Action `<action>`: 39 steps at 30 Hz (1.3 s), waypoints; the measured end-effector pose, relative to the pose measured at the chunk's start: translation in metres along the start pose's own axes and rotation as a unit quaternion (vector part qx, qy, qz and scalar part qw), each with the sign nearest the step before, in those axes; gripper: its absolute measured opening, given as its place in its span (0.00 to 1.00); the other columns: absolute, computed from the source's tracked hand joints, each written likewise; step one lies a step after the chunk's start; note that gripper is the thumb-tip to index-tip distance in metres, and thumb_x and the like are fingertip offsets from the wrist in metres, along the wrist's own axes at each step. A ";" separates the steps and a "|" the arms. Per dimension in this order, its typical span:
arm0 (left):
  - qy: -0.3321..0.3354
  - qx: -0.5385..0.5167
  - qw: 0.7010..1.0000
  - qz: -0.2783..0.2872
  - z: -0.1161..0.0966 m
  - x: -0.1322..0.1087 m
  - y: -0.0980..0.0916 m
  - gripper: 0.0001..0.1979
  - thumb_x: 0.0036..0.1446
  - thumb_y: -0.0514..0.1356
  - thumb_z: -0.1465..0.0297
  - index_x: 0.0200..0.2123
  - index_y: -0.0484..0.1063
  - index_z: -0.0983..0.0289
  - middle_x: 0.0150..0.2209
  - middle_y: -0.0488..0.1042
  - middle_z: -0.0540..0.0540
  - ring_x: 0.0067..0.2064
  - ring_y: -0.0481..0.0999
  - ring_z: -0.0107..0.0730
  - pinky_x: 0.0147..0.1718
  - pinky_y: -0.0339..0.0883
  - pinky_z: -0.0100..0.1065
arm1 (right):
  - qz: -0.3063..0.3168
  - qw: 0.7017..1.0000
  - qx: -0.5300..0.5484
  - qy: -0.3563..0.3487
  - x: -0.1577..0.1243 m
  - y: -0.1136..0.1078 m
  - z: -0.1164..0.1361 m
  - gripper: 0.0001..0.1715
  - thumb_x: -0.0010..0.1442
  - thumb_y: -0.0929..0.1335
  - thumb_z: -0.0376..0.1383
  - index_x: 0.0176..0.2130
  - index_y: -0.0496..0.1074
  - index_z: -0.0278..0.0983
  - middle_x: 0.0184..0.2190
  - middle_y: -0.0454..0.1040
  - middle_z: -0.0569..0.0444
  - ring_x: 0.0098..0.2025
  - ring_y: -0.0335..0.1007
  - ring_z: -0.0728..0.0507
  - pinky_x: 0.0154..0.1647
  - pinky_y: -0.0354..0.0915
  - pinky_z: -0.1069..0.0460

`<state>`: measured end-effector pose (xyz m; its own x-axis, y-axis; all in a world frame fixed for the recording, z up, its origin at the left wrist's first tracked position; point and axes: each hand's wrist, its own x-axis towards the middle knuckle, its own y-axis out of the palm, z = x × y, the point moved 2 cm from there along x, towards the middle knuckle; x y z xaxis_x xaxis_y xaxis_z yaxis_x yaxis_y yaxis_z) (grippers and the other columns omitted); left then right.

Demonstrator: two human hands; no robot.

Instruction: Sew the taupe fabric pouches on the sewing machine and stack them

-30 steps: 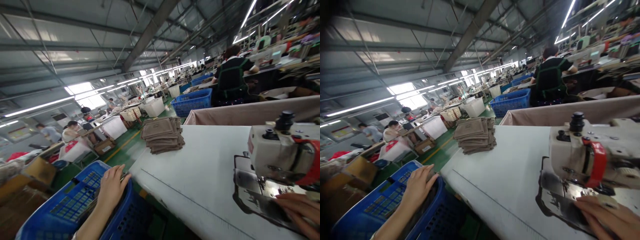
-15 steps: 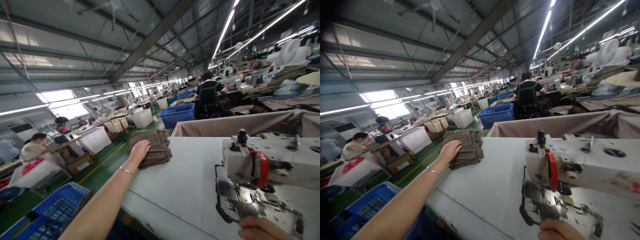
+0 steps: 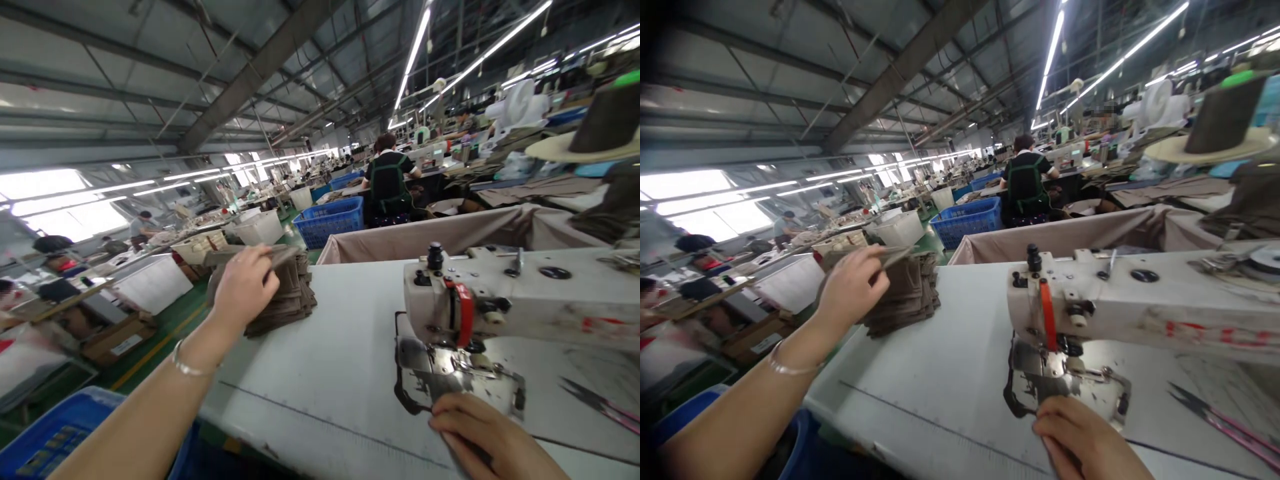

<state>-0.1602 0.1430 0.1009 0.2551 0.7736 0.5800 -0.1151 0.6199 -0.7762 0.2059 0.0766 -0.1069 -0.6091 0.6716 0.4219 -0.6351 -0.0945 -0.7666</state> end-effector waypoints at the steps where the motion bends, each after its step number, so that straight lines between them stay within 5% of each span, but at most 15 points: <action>1: 0.040 -0.022 0.999 0.028 -0.026 -0.016 0.001 0.04 0.56 0.56 0.73 0.33 0.71 0.63 0.54 0.69 0.58 0.60 0.64 0.44 0.63 0.52 0.48 | 0.013 1.000 0.010 0.020 0.001 -0.002 0.004 0.12 0.65 0.62 0.31 0.42 0.73 0.44 0.42 0.74 0.53 0.43 0.74 0.45 0.44 0.71 0.54; 4: 0.155 -0.140 0.964 0.162 -0.101 -0.082 0.019 0.02 0.55 0.59 0.72 0.33 0.72 0.62 0.54 0.72 0.58 0.61 0.64 0.46 0.64 0.48 0.53 | 0.030 0.997 0.034 0.057 0.003 -0.006 0.013 0.12 0.66 0.61 0.32 0.43 0.72 0.42 0.43 0.73 0.51 0.45 0.72 0.44 0.46 0.69 0.50; 6: 0.170 -0.228 0.935 0.209 -0.136 -0.121 0.037 0.11 0.53 0.64 0.61 0.35 0.72 0.62 0.55 0.71 0.60 0.60 0.65 0.51 0.60 0.56 0.55 | 0.035 0.997 0.037 0.064 0.004 -0.007 0.016 0.12 0.66 0.61 0.31 0.43 0.72 0.41 0.43 0.72 0.51 0.45 0.71 0.44 0.46 0.68 0.49; 8: 0.115 -0.274 0.930 0.215 -0.151 -0.143 0.058 0.12 0.55 0.64 0.62 0.39 0.71 0.62 0.55 0.71 0.61 0.58 0.68 0.49 0.55 0.65 0.50 | 0.036 0.997 0.032 0.061 0.004 -0.007 0.017 0.12 0.65 0.62 0.30 0.42 0.72 0.41 0.43 0.72 0.51 0.44 0.70 0.44 0.47 0.67 0.48; 12: 0.001 -0.279 0.946 0.166 -0.144 -0.132 0.095 0.13 0.59 0.59 0.74 0.48 0.68 0.63 0.50 0.72 0.60 0.51 0.74 0.41 0.49 0.70 0.43 | 0.027 0.998 0.014 0.052 0.003 -0.006 0.018 0.11 0.64 0.63 0.30 0.42 0.73 0.41 0.42 0.72 0.51 0.44 0.69 0.43 0.48 0.66 0.47; 16: 0.019 -0.271 0.948 0.167 -0.135 -0.102 0.111 0.17 0.55 0.64 0.69 0.49 0.69 0.62 0.45 0.72 0.57 0.49 0.73 0.42 0.50 0.68 0.44 | 0.022 0.998 0.003 0.054 0.002 -0.004 0.018 0.11 0.64 0.63 0.31 0.43 0.74 0.41 0.42 0.72 0.51 0.44 0.68 0.43 0.47 0.65 0.46; 20: 0.116 -0.277 0.935 0.186 -0.145 -0.103 0.091 0.10 0.60 0.60 0.71 0.46 0.72 0.61 0.43 0.73 0.55 0.45 0.74 0.36 0.47 0.70 0.37 | 0.038 0.998 0.001 0.048 0.000 0.000 0.014 0.11 0.65 0.63 0.34 0.44 0.74 0.41 0.43 0.72 0.50 0.44 0.68 0.42 0.46 0.66 0.46; 23: 0.204 -0.261 0.929 0.163 -0.156 -0.127 0.067 0.19 0.63 0.54 0.75 0.56 0.67 0.56 0.55 0.70 0.55 0.57 0.67 0.38 0.59 0.59 0.41 | 0.041 0.998 0.002 0.046 -0.002 0.003 0.010 0.12 0.66 0.63 0.35 0.45 0.73 0.42 0.44 0.72 0.50 0.45 0.69 0.42 0.46 0.66 0.46; 26: 0.079 -0.142 0.981 0.110 -0.145 -0.150 0.060 0.27 0.64 0.52 0.75 0.65 0.54 0.59 0.64 0.58 0.62 0.66 0.54 0.49 0.63 0.45 0.56 | 0.036 0.999 0.003 0.037 -0.003 0.005 0.007 0.13 0.65 0.62 0.35 0.45 0.73 0.43 0.44 0.72 0.50 0.45 0.69 0.42 0.47 0.67 0.46; 29: -0.056 -0.099 0.972 0.207 -0.122 -0.165 0.073 0.27 0.61 0.54 0.71 0.64 0.57 0.68 0.64 0.59 0.68 0.64 0.58 0.54 0.59 0.56 0.56 | 0.036 0.999 -0.007 0.034 -0.004 0.007 0.005 0.13 0.66 0.62 0.35 0.45 0.73 0.44 0.45 0.72 0.51 0.46 0.70 0.42 0.48 0.68 0.46; 34: -0.033 -0.164 0.949 0.266 -0.104 -0.169 0.079 0.29 0.53 0.61 0.65 0.59 0.65 0.66 0.63 0.61 0.64 0.63 0.61 0.51 0.59 0.61 0.47 | 0.034 0.998 -0.024 0.036 -0.005 0.007 0.002 0.11 0.65 0.63 0.38 0.43 0.74 0.44 0.46 0.73 0.51 0.46 0.71 0.42 0.49 0.69 0.47; 39: -0.078 -0.220 0.950 0.208 -0.079 -0.145 0.052 0.18 0.51 0.56 0.76 0.45 0.76 0.63 0.45 0.79 0.56 0.46 0.79 0.39 0.48 0.70 0.34 | 0.027 0.999 -0.046 0.011 -0.009 0.008 -0.003 0.11 0.64 0.64 0.39 0.44 0.74 0.45 0.45 0.74 0.51 0.45 0.73 0.43 0.47 0.71 0.51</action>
<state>-0.1280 0.0526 -0.0434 0.1254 0.9711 0.2033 0.2462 0.1681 -0.9545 0.2072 0.0719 -0.1182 -0.6300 0.6836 0.3685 -0.5548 -0.0642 -0.8295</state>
